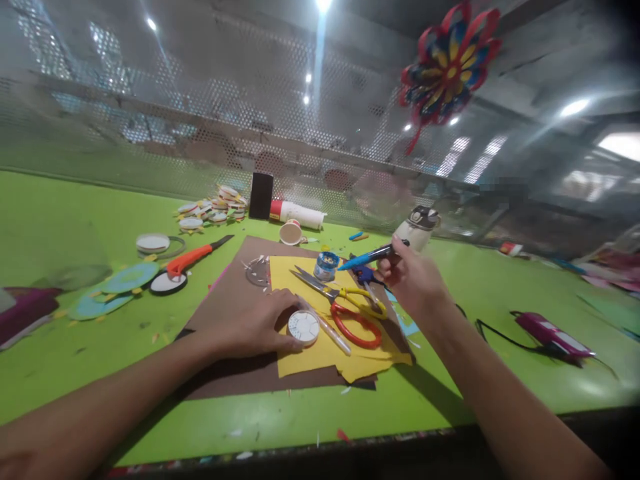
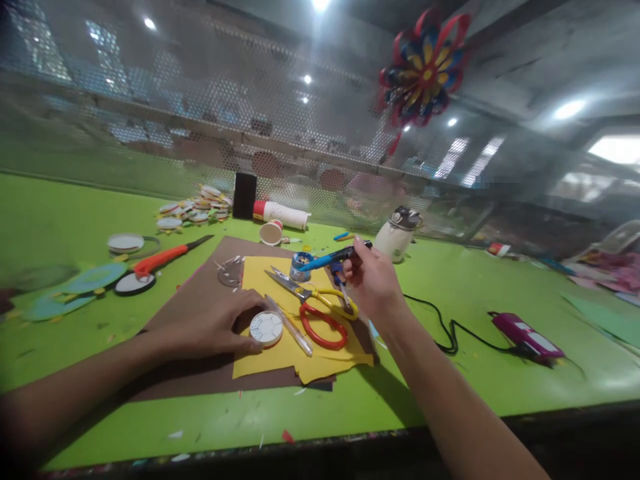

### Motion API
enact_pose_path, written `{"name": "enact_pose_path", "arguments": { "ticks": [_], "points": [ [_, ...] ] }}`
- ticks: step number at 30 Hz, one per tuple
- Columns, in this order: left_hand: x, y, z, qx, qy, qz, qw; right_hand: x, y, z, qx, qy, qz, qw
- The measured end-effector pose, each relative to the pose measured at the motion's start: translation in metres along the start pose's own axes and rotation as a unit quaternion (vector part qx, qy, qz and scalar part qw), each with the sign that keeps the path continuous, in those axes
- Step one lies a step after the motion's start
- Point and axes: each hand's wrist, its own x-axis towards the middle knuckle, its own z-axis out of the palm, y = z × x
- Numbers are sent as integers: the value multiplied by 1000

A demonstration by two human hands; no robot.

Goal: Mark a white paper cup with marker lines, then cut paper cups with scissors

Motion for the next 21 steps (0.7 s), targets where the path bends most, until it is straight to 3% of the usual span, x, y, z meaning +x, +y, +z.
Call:
{"name": "enact_pose_path", "arguments": {
  "ticks": [9,15,18,21],
  "points": [
    [0,1,-1,-1,-16,-13,1000,-24,14,13,67,-74,82,992],
    [1,0,0,-11,-24,-35,999,-36,22,6,15,-116,113,987],
    [1,0,0,-9,-25,-35,999,-40,25,3,-24,-135,93,986],
    [1,1,-1,-2,-25,-40,999,-46,25,3,-101,-160,19,982]
  ]
}}
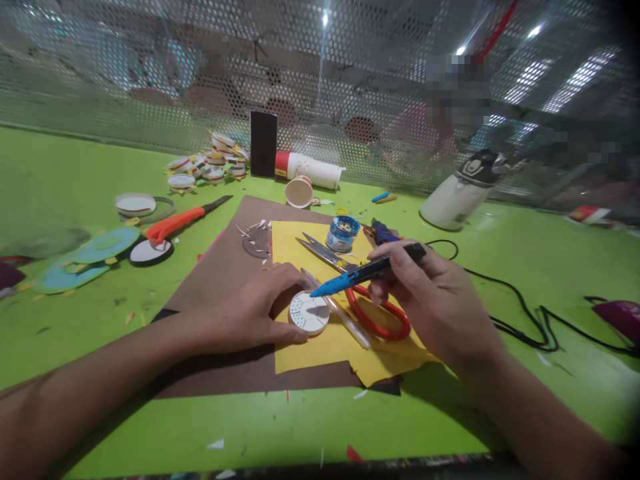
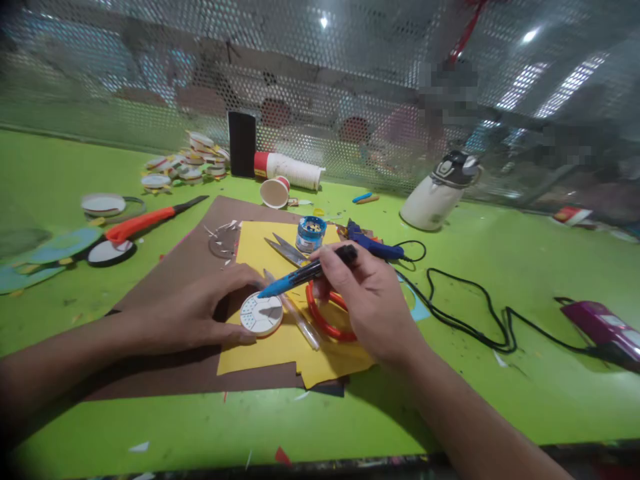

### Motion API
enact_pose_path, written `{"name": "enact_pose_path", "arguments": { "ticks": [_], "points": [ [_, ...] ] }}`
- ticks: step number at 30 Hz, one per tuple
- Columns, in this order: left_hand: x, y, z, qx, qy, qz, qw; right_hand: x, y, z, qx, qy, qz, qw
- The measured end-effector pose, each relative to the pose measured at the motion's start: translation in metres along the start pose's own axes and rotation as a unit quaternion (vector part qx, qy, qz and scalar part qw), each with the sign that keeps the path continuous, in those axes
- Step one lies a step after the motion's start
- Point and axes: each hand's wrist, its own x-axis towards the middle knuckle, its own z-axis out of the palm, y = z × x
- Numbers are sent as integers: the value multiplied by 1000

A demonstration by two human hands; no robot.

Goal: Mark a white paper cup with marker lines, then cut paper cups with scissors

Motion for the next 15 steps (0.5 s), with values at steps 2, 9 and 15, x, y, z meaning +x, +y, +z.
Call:
{"name": "enact_pose_path", "arguments": {
  "ticks": [2,9,15],
  "points": [
    [0,1,0,1,-1,-4,1000,-4,-2,3,-54,-8,-41,998],
    [2,5,-1,0,1,0,1000,-12,-9,13,-179,6,-100,979],
    [1,6,-3,2,-4,-2,1000,-12,-2,12,-225,4,-104,969]
  ]
}}
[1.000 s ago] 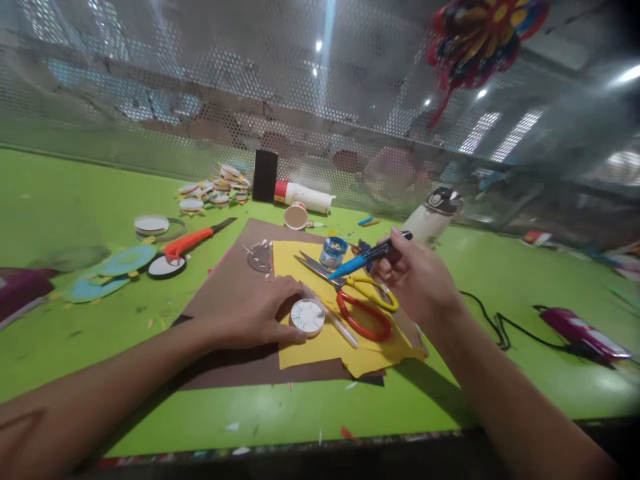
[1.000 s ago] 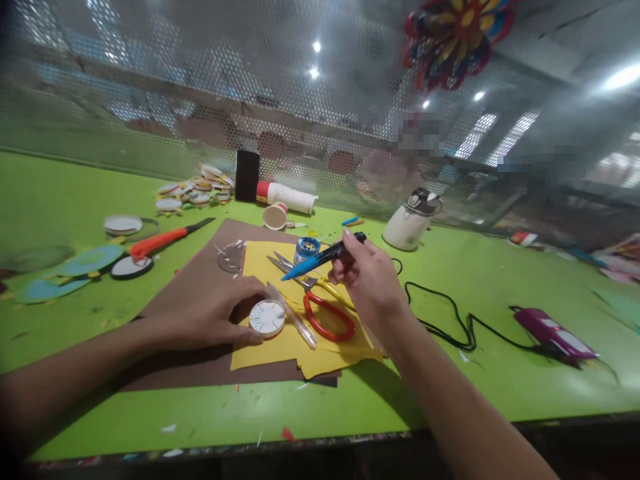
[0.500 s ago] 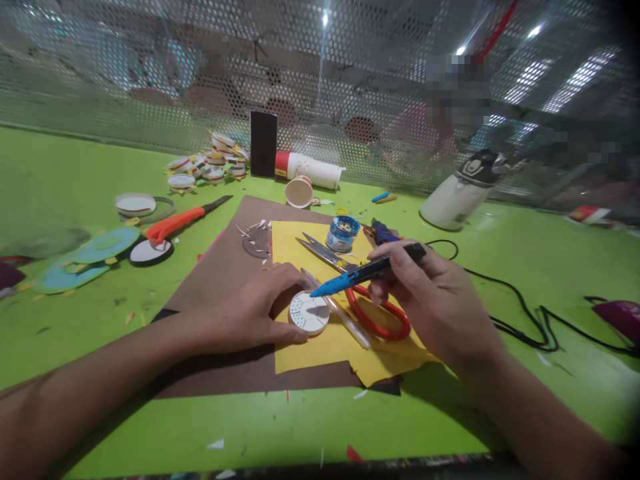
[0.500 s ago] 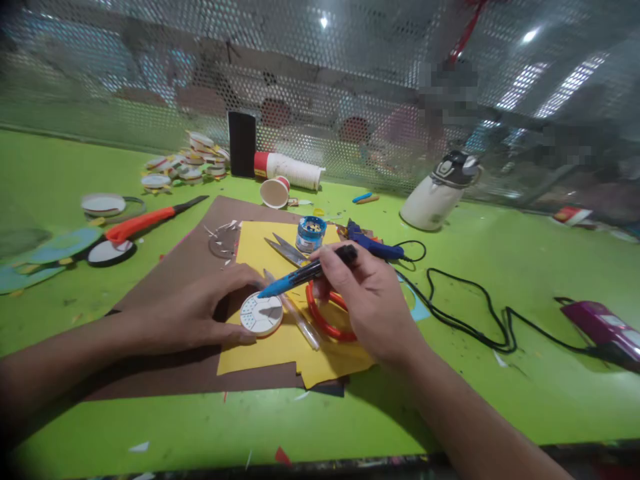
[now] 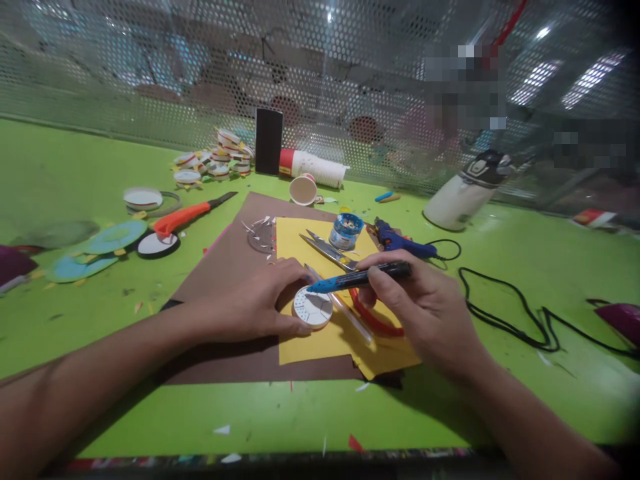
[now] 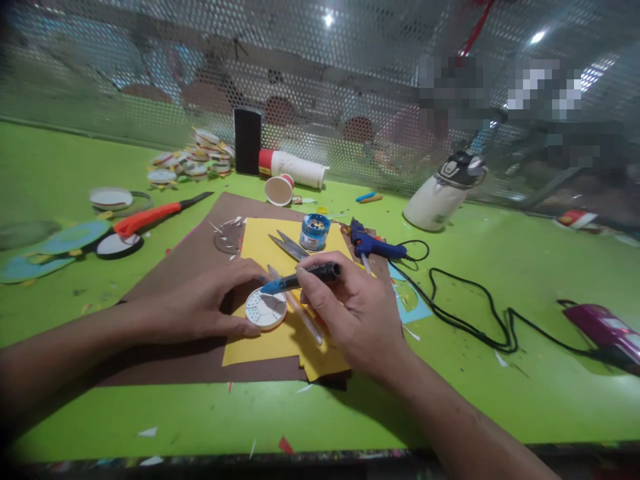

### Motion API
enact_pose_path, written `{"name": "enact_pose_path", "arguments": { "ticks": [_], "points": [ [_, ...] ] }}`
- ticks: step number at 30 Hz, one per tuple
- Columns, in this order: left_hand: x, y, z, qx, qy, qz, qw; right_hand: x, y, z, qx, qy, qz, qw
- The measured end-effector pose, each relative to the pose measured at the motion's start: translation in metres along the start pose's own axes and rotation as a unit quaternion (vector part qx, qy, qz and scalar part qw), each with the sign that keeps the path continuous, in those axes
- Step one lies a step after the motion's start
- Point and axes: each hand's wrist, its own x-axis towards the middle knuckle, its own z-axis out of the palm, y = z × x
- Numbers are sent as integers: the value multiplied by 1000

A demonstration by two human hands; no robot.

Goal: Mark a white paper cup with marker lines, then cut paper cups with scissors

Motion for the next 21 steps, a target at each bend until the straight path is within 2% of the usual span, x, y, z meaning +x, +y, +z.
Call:
{"name": "enact_pose_path", "arguments": {
  "ticks": [21],
  "points": [
    [1,-4,3,2,3,12,1000,-1,3,2,-26,-5,-21,999]
  ]
}}
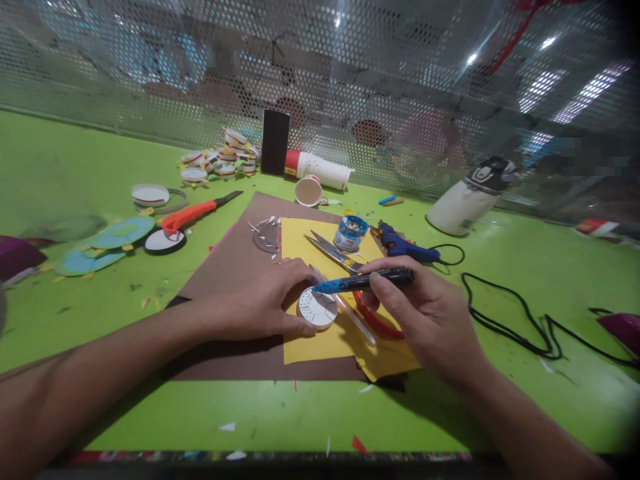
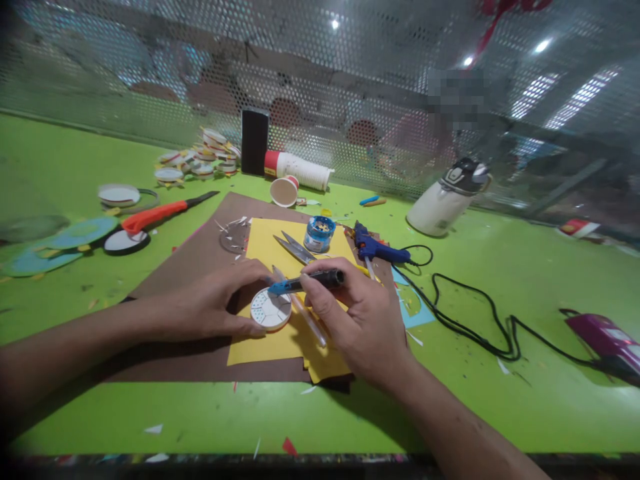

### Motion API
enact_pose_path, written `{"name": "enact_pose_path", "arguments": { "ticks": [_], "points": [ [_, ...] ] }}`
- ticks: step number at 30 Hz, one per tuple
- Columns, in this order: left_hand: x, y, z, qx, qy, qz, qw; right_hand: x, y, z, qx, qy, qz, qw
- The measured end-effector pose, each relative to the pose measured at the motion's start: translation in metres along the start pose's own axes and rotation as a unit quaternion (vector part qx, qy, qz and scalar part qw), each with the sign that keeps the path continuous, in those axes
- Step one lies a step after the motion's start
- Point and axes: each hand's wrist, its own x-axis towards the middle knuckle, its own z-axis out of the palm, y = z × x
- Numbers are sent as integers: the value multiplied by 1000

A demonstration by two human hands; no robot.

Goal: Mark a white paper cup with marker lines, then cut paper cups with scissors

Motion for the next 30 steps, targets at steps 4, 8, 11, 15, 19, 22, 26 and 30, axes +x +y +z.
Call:
{"name": "enact_pose_path", "arguments": {
  "ticks": [4,8,11,15,19,22,26,30],
  "points": [
    [0,2,-1,-1,-3,-7,1000,-1,2,0,-11,-6,-4,1000],
    [-1,4,-2,2,-4,-5,1000,-1,4,1,-14,-8,-1,1000],
    [-1,2,-2,7,-5,-4,1000,-1,3,1,-12,-8,-4,1000],
    [-1,0,0,1,-2,3,1000,-3,2,1,-49,-5,-24,999],
    [0,0,0,0,-1,4,1000,-5,4,2,-69,-9,-31,997],
    [0,1,0,-4,-1,5,1000,-6,3,2,-38,10,-20,999],
    [0,1,-1,5,-2,-5,1000,-5,-3,0,4,81,-8,997],
    [-1,2,-1,1,-5,-5,1000,-4,-4,1,21,94,-11,995]
  ]
}}
